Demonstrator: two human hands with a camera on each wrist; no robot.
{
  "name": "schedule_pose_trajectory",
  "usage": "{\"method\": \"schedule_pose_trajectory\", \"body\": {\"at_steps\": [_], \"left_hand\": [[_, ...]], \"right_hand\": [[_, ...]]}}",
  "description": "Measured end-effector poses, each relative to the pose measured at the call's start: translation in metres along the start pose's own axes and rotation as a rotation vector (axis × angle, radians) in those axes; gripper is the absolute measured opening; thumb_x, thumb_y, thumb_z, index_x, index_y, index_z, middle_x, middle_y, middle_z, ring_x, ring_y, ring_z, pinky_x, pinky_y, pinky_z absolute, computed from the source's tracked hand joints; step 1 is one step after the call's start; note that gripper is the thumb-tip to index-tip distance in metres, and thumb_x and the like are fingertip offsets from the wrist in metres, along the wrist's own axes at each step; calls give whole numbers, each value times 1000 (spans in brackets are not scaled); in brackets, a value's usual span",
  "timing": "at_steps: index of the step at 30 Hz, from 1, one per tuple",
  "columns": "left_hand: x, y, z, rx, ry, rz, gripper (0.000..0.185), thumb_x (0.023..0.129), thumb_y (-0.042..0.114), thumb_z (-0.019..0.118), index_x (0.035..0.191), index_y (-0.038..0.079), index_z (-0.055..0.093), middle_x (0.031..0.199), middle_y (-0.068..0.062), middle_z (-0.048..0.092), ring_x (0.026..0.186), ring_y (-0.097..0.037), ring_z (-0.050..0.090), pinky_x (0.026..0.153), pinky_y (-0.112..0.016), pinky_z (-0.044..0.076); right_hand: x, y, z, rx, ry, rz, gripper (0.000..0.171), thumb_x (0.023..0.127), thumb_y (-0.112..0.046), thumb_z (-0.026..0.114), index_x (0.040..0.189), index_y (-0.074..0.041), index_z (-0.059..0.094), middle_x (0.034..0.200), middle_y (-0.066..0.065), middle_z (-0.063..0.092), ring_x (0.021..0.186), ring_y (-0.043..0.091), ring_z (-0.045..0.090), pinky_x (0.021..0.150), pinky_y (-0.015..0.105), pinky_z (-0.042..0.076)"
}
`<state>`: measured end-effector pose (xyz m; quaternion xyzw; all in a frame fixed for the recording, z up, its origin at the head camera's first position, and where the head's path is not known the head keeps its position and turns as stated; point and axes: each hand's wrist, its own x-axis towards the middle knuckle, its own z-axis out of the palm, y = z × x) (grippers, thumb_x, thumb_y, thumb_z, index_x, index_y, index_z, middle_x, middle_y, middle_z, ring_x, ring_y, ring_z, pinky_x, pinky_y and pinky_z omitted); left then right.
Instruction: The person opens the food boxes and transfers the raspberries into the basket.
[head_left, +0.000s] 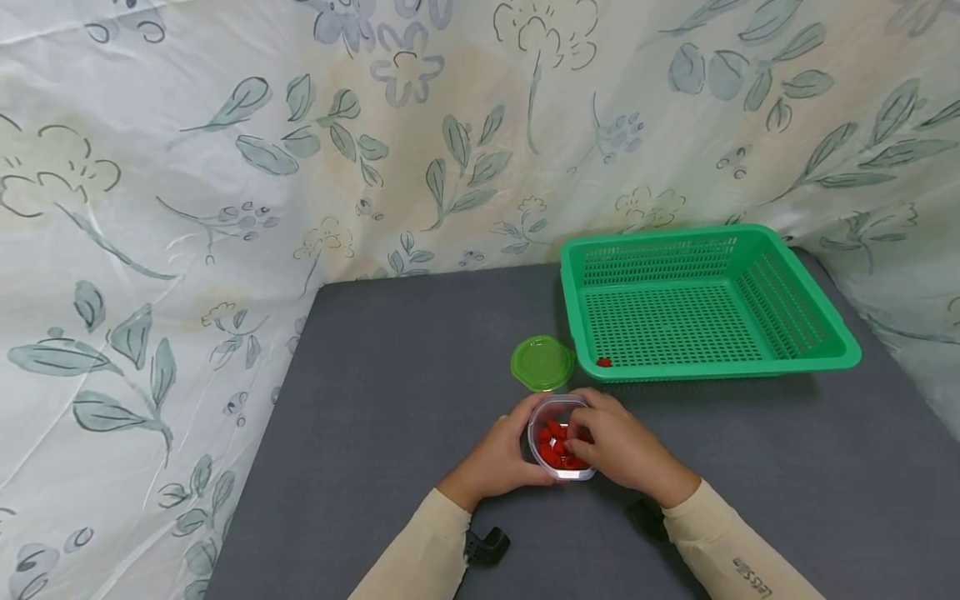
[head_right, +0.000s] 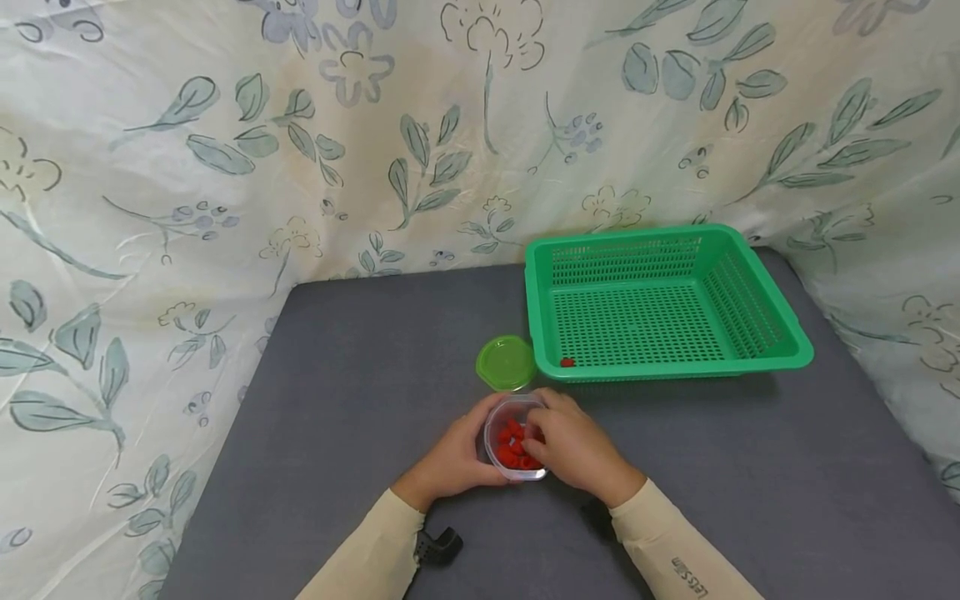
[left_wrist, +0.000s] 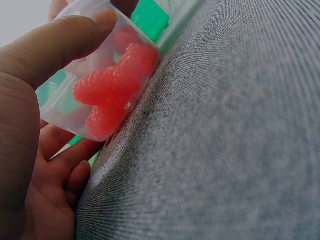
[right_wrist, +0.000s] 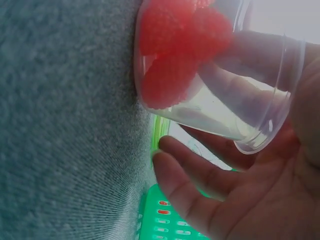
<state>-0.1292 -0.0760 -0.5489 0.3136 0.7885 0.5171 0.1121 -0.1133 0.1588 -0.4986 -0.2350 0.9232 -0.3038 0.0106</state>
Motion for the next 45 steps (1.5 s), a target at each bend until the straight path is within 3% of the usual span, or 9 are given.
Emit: {"method": "schedule_pose_trajectory", "body": {"at_steps": [11, 16, 21, 30, 35, 39, 42, 45], "left_hand": [[1, 1, 1, -1, -1, 8, 103, 84, 19, 95, 169, 23, 36, 155, 4, 57, 133, -13, 58, 111, -37, 48], [2, -2, 1, -20, -4, 6, 104, 85, 17, 95, 169, 26, 36, 154, 5, 58, 133, -12, 58, 111, -36, 47], [2, -3, 1, -26, -10, 13, 105, 84, 16, 96, 168, 29, 35, 153, 7, 58, 132, -12, 59, 111, -35, 48], [3, -2, 1, -26, -7, 35, 105, 84, 18, 97, 168, 32, 34, 153, 7, 58, 132, -11, 60, 110, -35, 48], [3, -3, 1, -40, -4, 60, 106, 83, 18, 98, 168, 30, 35, 153, 4, 59, 131, -14, 61, 109, -36, 49], [3, -2, 1, -45, -7, 64, 106, 84, 17, 98, 168, 31, 35, 152, 3, 60, 131, -16, 62, 109, -36, 49], [3, -1, 0, -42, -12, 49, 105, 85, 18, 97, 168, 32, 34, 151, 7, 60, 130, -14, 62, 110, -36, 49], [2, -1, 0, -35, -11, 30, 104, 86, 21, 96, 169, 29, 35, 152, 8, 59, 130, -12, 61, 111, -37, 48]], "right_hand": [[0, 0, -2, 53, 75, -29, 25, 93, -8, 88, 83, -23, 70, 141, 17, 63, 125, 39, 59, 93, 52, 58], [0, 2, -3, 92, 117, -100, 23, 94, -8, 88, 89, -24, 72, 141, 13, 63, 130, 38, 58, 97, 55, 56], [1, 4, -3, 121, 150, -191, 23, 94, -9, 88, 92, -27, 73, 139, 6, 64, 128, 32, 59, 94, 53, 57], [0, 5, -3, 137, 231, -275, 28, 91, -3, 89, 95, -26, 73, 135, 4, 67, 124, 28, 62, 88, 49, 60], [0, 5, -5, 162, 267, -349, 20, 96, -8, 85, 100, -24, 74, 133, 4, 68, 122, 27, 63, 85, 45, 61], [0, 6, -7, 164, 318, -388, 13, 98, -13, 84, 103, -21, 76, 131, 3, 69, 122, 27, 63, 97, 37, 57], [1, 5, -10, 175, 372, -409, 15, 95, -10, 86, 104, -18, 78, 127, 3, 71, 120, 29, 64, 112, 31, 45], [3, 6, -12, 185, 431, -429, 5, 101, -18, 82, 104, -16, 79, 123, 5, 72, 116, 30, 65, 119, 30, 36]]}}
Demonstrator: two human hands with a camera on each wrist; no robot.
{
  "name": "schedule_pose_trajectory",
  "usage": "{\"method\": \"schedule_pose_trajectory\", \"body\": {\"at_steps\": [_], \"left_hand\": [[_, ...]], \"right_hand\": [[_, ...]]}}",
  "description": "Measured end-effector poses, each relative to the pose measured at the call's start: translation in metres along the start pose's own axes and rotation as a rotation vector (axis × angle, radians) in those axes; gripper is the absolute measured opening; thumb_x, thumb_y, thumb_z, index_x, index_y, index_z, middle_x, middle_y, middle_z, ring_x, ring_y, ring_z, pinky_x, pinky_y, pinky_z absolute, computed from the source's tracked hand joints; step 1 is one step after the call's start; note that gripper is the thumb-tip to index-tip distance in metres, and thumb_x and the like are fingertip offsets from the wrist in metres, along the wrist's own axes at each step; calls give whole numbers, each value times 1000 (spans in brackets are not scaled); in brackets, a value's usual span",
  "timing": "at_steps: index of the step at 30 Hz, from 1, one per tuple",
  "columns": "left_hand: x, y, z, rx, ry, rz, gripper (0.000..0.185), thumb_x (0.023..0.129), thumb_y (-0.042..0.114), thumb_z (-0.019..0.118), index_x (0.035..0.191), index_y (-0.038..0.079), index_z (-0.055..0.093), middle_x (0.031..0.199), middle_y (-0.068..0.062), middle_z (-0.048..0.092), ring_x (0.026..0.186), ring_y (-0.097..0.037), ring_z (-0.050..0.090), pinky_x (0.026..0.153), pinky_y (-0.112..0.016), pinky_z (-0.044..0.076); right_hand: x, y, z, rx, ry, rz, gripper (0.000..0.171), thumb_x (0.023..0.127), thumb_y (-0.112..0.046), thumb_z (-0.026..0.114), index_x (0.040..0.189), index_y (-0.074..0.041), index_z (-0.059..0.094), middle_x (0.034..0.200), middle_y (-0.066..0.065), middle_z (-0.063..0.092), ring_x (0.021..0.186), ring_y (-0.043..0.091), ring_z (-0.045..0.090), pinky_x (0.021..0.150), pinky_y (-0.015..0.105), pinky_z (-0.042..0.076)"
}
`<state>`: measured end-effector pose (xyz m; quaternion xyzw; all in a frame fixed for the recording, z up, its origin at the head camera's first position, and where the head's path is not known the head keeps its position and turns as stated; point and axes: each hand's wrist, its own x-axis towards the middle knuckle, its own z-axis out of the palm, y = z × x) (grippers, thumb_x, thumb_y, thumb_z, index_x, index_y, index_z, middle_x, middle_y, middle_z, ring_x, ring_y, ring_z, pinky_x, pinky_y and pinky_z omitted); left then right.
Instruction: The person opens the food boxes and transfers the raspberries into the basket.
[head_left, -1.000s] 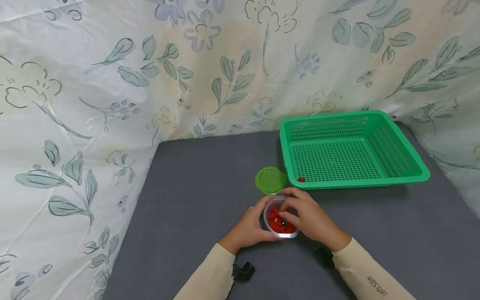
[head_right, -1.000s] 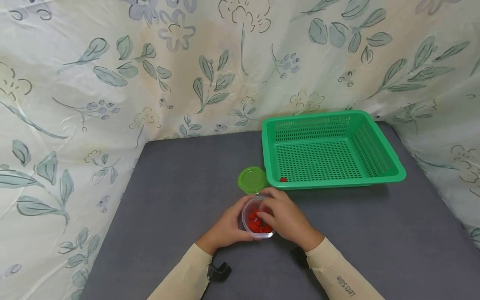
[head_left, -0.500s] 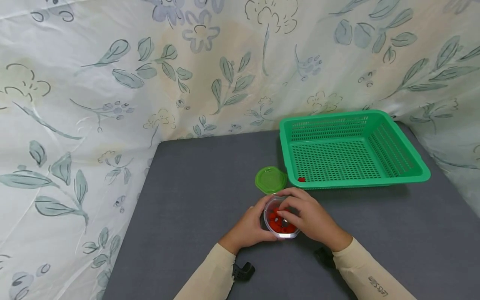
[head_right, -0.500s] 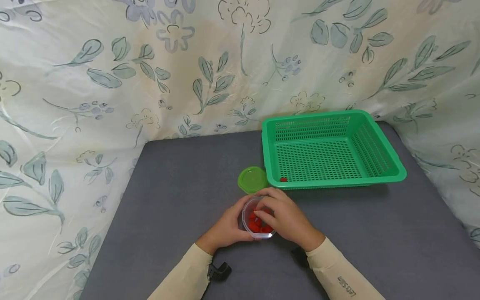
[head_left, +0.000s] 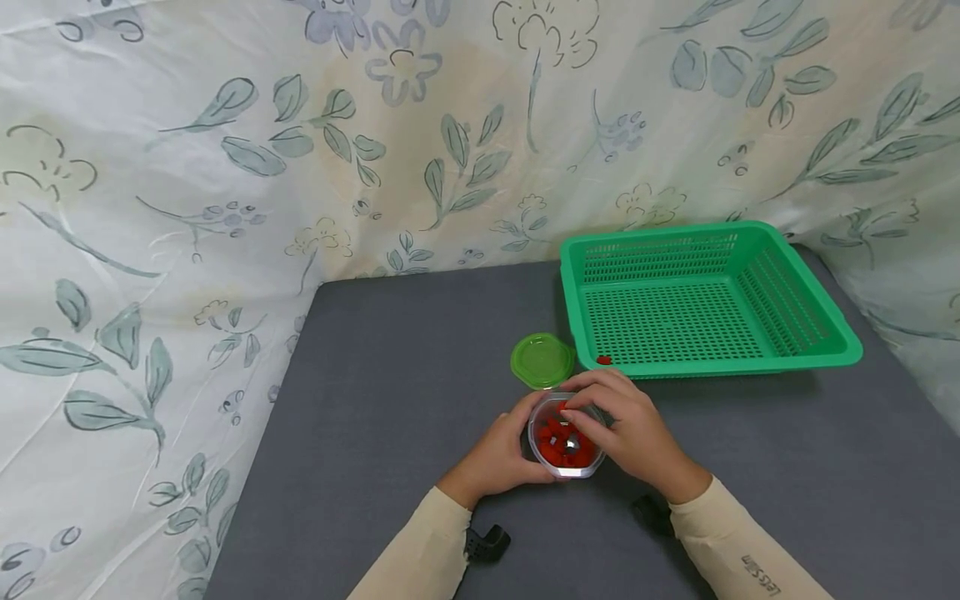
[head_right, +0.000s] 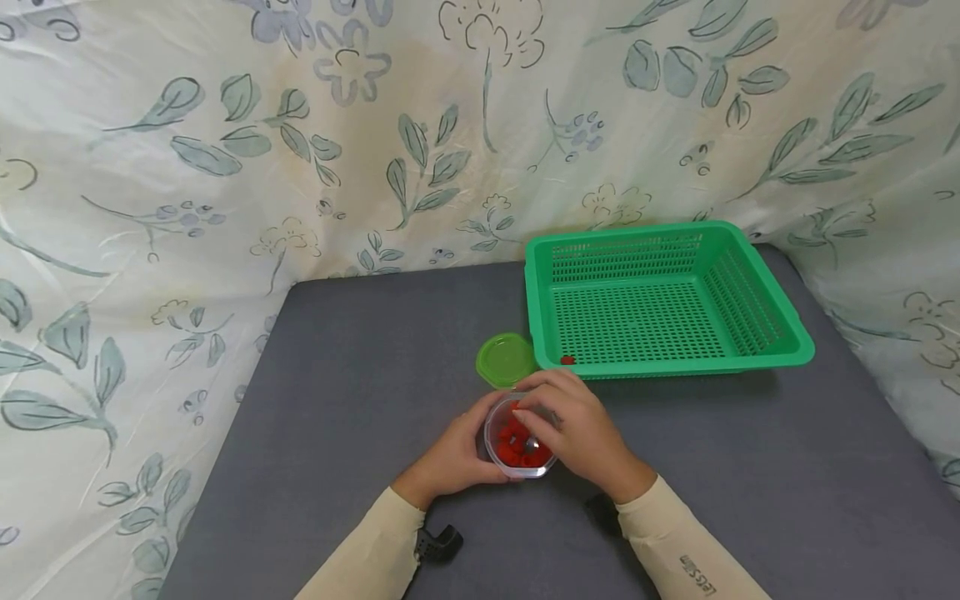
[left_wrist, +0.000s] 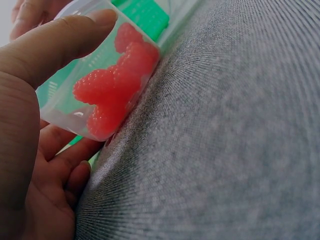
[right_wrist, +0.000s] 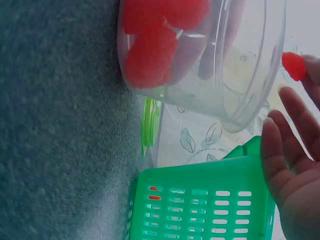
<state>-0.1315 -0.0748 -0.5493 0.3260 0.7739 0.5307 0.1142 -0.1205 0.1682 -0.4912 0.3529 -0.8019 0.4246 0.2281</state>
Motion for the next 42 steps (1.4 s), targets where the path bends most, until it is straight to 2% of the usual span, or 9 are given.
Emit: {"method": "schedule_pose_trajectory", "body": {"at_steps": [5, 11, 14, 21, 28, 30, 34, 37, 42], "left_hand": [[0, 0, 1, 32, 11, -13, 103, 86, 25, 96, 169, 18, 36, 154, 5, 59, 131, -12, 59, 112, -41, 47], [0, 0, 1, 35, 11, -26, 104, 84, 22, 97, 169, 18, 38, 154, 6, 59, 134, -11, 58, 114, -40, 46], [0, 1, 2, 34, 16, -28, 104, 83, 21, 97, 169, 20, 38, 153, 7, 59, 134, -11, 58, 113, -39, 46], [-1, 0, 3, 2, 13, -9, 102, 84, 18, 97, 167, 24, 38, 153, 5, 60, 136, -14, 58, 113, -38, 46], [0, -2, 4, 25, 23, 2, 103, 84, 24, 98, 167, 27, 39, 152, 7, 60, 133, -11, 59, 111, -39, 48], [0, -2, 4, 31, 26, 3, 103, 84, 25, 98, 167, 27, 39, 152, 7, 60, 133, -11, 59, 111, -39, 48], [-1, 0, 3, 27, 21, -25, 102, 84, 27, 98, 167, 31, 38, 153, 11, 59, 133, -11, 57, 112, -41, 47], [-2, 1, 3, 28, 16, -47, 103, 84, 28, 98, 167, 32, 38, 153, 13, 57, 134, -11, 55, 113, -44, 46], [-1, 2, 2, 34, 11, -53, 103, 84, 26, 97, 168, 31, 38, 154, 14, 56, 134, -10, 54, 114, -46, 44]], "right_hand": [[1, 2, -3, -14, 71, -10, 31, 109, -43, 68, 103, -14, 79, 119, 8, 73, 112, 32, 65, 115, 26, 39], [0, 6, -9, -47, 134, 18, 39, 108, -47, 67, 102, -11, 80, 118, 8, 74, 110, 31, 65, 95, 20, 48], [0, 8, -11, -68, 182, 25, 41, 108, -48, 68, 101, -9, 81, 117, 8, 75, 107, 30, 65, 87, 19, 49], [0, 13, -16, -140, 273, 26, 44, 109, -44, 69, 100, -2, 80, 112, 14, 75, 105, 37, 64, 98, 26, 43], [-2, 19, -22, -195, 319, 70, 49, 109, -46, 68, 100, 1, 79, 112, 17, 74, 102, 40, 61, 92, 38, 43], [-3, 22, -22, -209, 322, 79, 41, 108, -39, 73, 100, 1, 79, 112, 18, 74, 102, 41, 61, 92, 43, 43], [-4, 25, -22, -227, 332, 100, 14, 94, -10, 86, 99, 1, 79, 113, 18, 74, 103, 41, 60, 89, 50, 43], [-4, 26, -22, -236, 341, 115, 22, 81, 7, 90, 98, 0, 78, 112, 18, 74, 103, 41, 61, 88, 52, 43], [-3, 25, -23, -245, 331, 143, 24, 83, 10, 89, 102, 1, 79, 113, 19, 73, 105, 42, 60, 89, 54, 43]]}}
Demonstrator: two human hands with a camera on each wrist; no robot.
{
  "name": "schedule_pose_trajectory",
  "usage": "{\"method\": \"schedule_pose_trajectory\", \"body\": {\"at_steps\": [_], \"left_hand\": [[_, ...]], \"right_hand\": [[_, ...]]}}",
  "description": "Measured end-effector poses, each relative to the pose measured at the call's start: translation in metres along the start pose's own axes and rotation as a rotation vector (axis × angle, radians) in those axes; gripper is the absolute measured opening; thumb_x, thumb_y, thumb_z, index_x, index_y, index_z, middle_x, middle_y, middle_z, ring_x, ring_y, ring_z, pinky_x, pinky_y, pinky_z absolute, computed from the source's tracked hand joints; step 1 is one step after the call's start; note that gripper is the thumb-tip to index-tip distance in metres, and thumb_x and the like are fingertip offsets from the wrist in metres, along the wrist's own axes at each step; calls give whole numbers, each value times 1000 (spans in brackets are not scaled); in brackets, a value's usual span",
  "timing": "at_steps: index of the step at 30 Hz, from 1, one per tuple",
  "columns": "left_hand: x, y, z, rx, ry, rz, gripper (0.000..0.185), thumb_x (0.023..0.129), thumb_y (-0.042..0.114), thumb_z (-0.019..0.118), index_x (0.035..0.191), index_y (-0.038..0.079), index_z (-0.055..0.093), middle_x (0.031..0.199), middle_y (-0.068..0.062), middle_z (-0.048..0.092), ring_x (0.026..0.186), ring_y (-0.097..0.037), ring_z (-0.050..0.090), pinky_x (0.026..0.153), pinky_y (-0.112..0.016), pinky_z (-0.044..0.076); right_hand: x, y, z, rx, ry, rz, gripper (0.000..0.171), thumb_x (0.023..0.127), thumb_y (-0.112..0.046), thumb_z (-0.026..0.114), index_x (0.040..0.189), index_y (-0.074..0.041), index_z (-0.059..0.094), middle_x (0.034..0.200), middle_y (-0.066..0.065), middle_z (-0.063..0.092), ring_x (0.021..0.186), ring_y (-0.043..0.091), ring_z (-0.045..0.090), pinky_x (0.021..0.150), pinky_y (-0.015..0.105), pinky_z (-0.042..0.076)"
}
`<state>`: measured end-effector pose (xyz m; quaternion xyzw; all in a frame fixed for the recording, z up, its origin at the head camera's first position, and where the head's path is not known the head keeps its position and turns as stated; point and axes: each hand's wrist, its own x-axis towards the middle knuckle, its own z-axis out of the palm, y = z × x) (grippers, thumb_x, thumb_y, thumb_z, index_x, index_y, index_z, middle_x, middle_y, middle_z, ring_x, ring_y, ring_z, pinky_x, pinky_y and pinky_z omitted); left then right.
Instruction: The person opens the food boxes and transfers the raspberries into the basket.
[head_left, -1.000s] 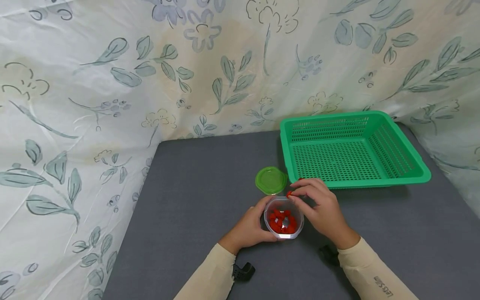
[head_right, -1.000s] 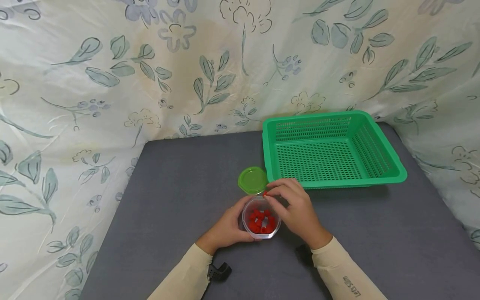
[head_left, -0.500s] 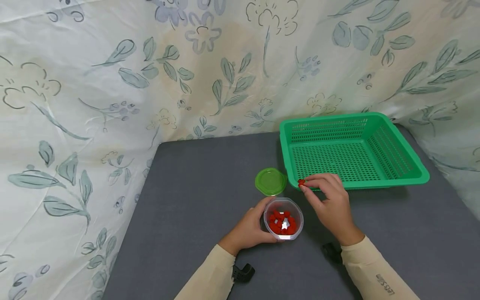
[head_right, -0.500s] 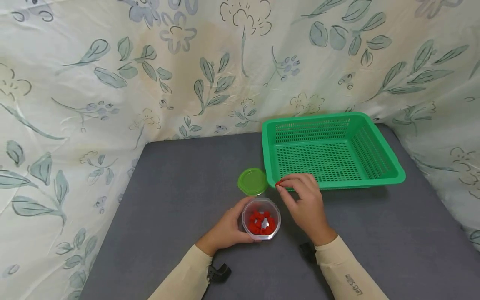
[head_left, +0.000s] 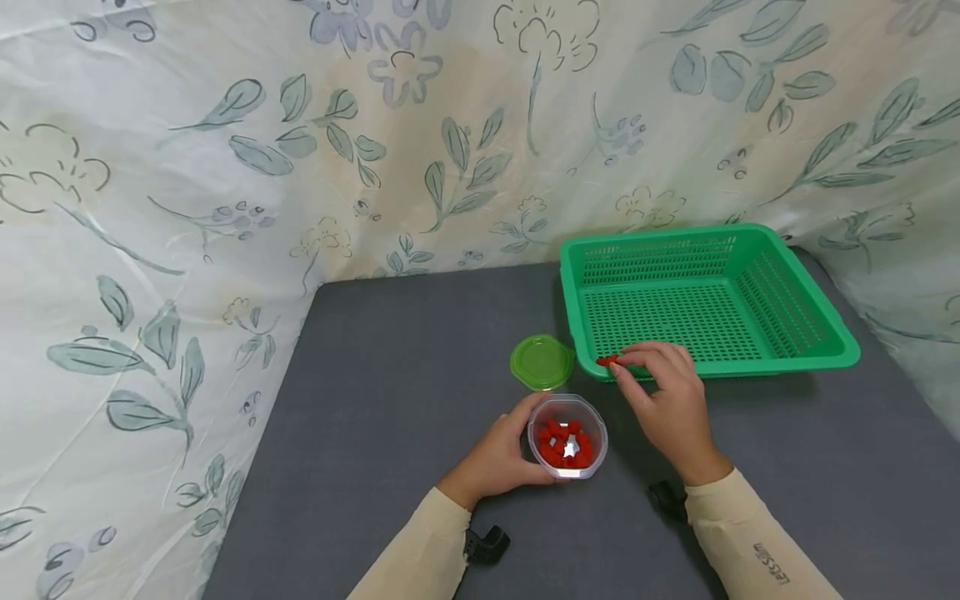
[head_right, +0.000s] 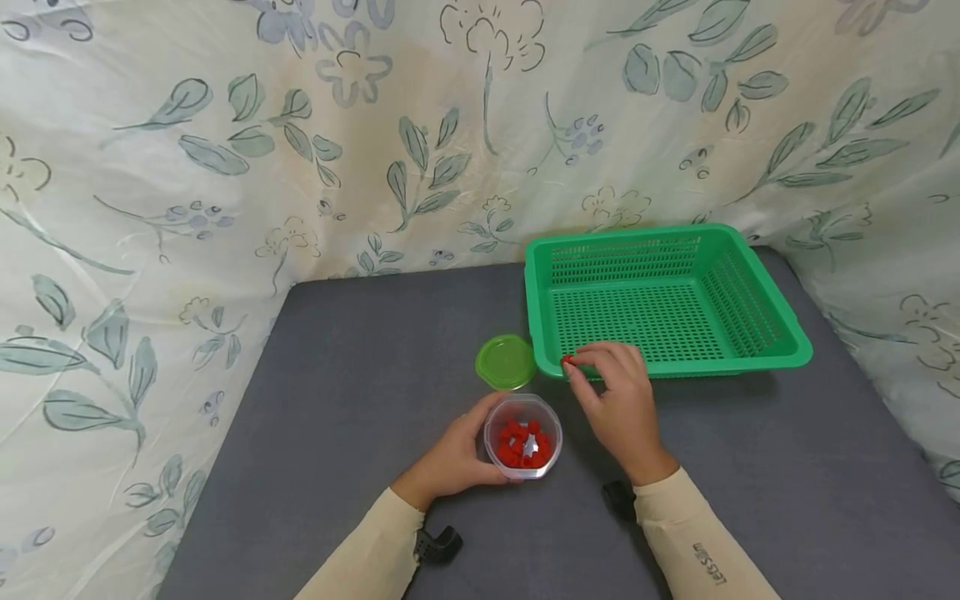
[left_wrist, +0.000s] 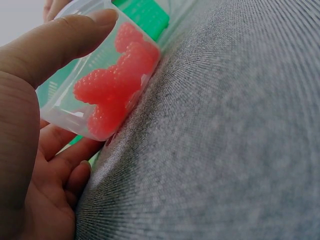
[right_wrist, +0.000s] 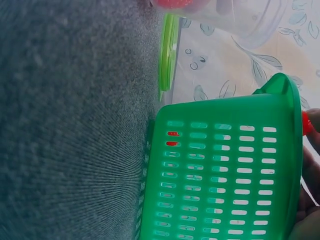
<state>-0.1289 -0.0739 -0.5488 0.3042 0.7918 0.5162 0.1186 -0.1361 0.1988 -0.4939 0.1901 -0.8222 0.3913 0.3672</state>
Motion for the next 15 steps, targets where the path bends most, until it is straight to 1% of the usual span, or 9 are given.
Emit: {"method": "schedule_pose_trajectory", "body": {"at_steps": [4, 7, 11, 15], "left_hand": [[1, 0, 0, -3, -1, -5, 102, 84, 24, 96, 168, 32, 38, 153, 15, 57, 134, -10, 54, 115, -47, 43], [1, 0, 0, 13, 5, -9, 101, 84, 24, 96, 168, 31, 38, 153, 14, 57, 133, -10, 54, 113, -48, 43], [1, 1, 0, 20, 7, -6, 102, 84, 25, 97, 168, 28, 39, 153, 13, 57, 134, -11, 54, 113, -48, 44], [1, 2, 0, 13, 8, -13, 103, 83, 24, 98, 168, 28, 39, 154, 14, 57, 134, -11, 54, 113, -48, 43]], "right_hand": [[0, 0, -1, -19, -21, 21, 22, 86, 8, 88, 105, 2, 79, 115, 19, 73, 106, 42, 59, 91, 55, 43], [0, 1, -1, -30, -33, 26, 22, 86, 8, 87, 107, 2, 80, 116, 19, 73, 107, 42, 59, 92, 56, 43], [0, 2, 0, -29, -40, 24, 22, 86, 8, 87, 106, 1, 80, 115, 18, 73, 107, 42, 59, 92, 57, 42], [0, 1, 0, -24, -46, 24, 22, 86, 9, 87, 106, 2, 80, 115, 18, 73, 107, 41, 59, 91, 55, 42]]}}
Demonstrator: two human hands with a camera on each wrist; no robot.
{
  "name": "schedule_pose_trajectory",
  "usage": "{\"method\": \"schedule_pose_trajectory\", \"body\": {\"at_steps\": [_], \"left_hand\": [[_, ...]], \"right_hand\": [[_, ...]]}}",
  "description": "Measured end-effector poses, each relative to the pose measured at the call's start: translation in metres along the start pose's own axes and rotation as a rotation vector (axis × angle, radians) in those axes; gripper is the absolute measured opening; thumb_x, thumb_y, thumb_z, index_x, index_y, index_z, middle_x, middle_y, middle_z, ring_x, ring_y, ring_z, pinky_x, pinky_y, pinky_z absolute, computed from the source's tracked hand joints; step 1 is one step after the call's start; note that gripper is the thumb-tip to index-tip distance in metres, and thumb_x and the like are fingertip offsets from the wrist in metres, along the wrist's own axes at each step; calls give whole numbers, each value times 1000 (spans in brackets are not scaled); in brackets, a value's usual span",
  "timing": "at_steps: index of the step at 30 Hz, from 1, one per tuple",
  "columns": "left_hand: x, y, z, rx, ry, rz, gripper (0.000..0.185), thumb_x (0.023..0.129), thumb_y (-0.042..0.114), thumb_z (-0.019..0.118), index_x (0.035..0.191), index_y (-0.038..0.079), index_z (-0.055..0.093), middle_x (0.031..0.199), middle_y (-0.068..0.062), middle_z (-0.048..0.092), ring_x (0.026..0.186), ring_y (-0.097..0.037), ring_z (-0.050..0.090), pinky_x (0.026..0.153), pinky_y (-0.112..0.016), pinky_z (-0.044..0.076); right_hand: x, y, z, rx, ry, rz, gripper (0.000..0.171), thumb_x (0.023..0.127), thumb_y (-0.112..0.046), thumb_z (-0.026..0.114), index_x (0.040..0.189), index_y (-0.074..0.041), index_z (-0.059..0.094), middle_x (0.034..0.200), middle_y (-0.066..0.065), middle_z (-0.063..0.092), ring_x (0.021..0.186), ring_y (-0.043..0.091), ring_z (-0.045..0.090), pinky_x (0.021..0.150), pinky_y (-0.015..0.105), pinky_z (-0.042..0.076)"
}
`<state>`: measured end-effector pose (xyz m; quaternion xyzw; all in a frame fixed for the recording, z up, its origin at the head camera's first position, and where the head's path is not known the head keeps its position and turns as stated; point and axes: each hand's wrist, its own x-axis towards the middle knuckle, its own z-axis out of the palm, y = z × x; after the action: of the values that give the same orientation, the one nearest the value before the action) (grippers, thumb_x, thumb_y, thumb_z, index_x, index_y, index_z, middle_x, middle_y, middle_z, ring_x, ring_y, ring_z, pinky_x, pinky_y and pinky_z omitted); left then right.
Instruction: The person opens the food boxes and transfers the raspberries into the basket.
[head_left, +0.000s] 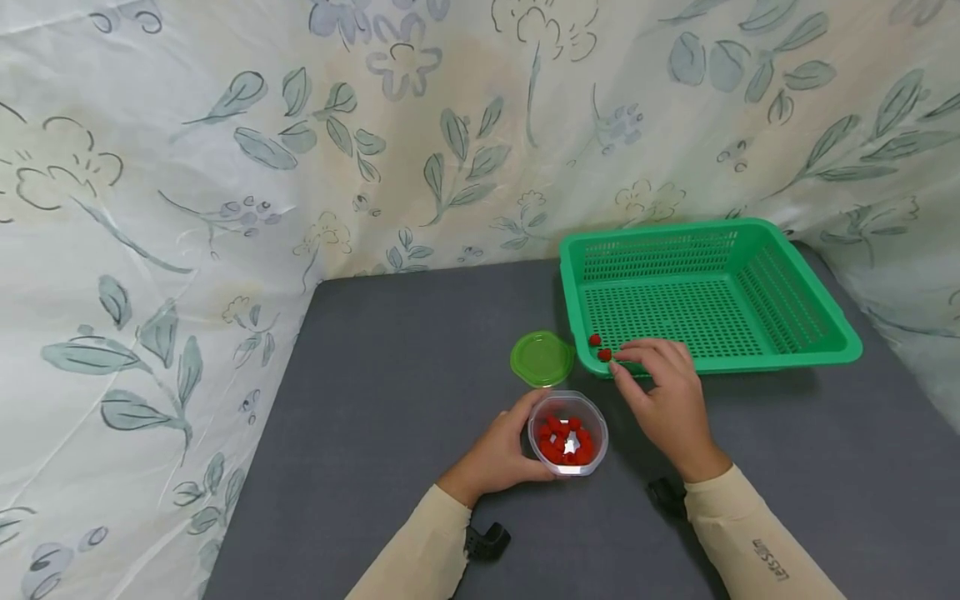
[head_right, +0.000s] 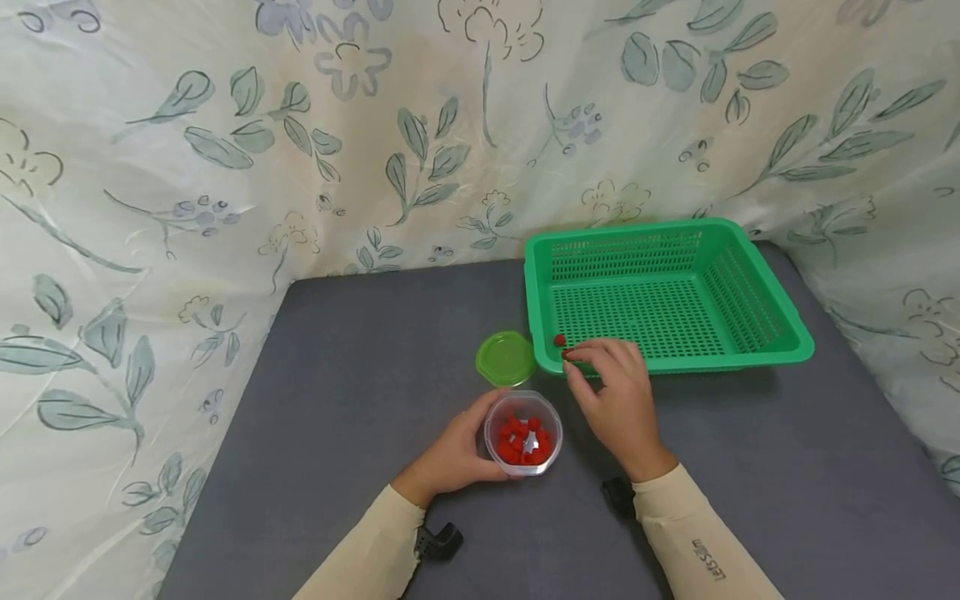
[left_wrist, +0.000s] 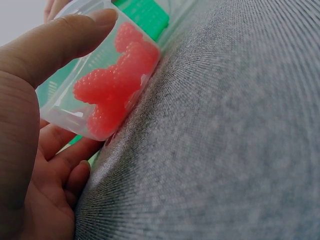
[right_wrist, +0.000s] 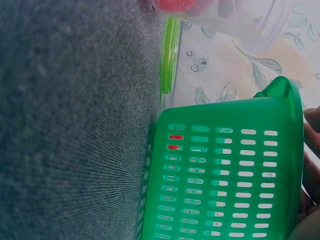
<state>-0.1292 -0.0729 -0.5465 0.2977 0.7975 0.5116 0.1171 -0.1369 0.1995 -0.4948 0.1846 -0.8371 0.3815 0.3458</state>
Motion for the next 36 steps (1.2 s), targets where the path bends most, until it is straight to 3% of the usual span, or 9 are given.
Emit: {"method": "schedule_pose_trajectory", "body": {"at_steps": [12, 20, 26, 31, 36], "left_hand": [[1, -2, -1, -7, -10, 4, 103, 83, 26, 98, 167, 32, 38, 154, 15, 56, 135, -9, 54, 114, -48, 41], [1, -1, -1, 13, -5, 20, 103, 84, 27, 97, 168, 24, 38, 154, 12, 57, 135, -10, 55, 115, -51, 40], [0, -1, 0, 12, -10, 21, 103, 84, 26, 97, 168, 26, 37, 154, 13, 57, 135, -9, 55, 115, -50, 40], [1, -1, 0, 2, -16, 30, 103, 84, 27, 97, 168, 27, 37, 155, 12, 57, 136, -10, 55, 116, -50, 39], [0, -2, -1, 9, -17, 40, 104, 85, 26, 96, 170, 18, 36, 155, 9, 57, 134, -10, 57, 117, -47, 41]], "right_hand": [[1, -5, 1, 60, 14, -56, 23, 84, 8, 87, 104, -1, 80, 113, 16, 74, 105, 40, 62, 92, 56, 41], [-4, -11, 2, 92, -65, -64, 17, 89, 2, 84, 105, -1, 79, 114, 13, 75, 110, 36, 63, 99, 39, 42], [-7, -15, 6, 95, -117, -128, 11, 96, -12, 79, 104, -5, 80, 112, 10, 74, 106, 34, 63, 98, 50, 42], [-8, -18, 11, 134, -136, -191, 31, 110, -36, 67, 104, -8, 80, 110, 5, 74, 104, 31, 64, 101, 40, 43], [-10, -18, 16, 183, -248, -231, 27, 110, -36, 69, 105, -12, 80, 108, -3, 74, 103, 22, 67, 99, 32, 49]]}}
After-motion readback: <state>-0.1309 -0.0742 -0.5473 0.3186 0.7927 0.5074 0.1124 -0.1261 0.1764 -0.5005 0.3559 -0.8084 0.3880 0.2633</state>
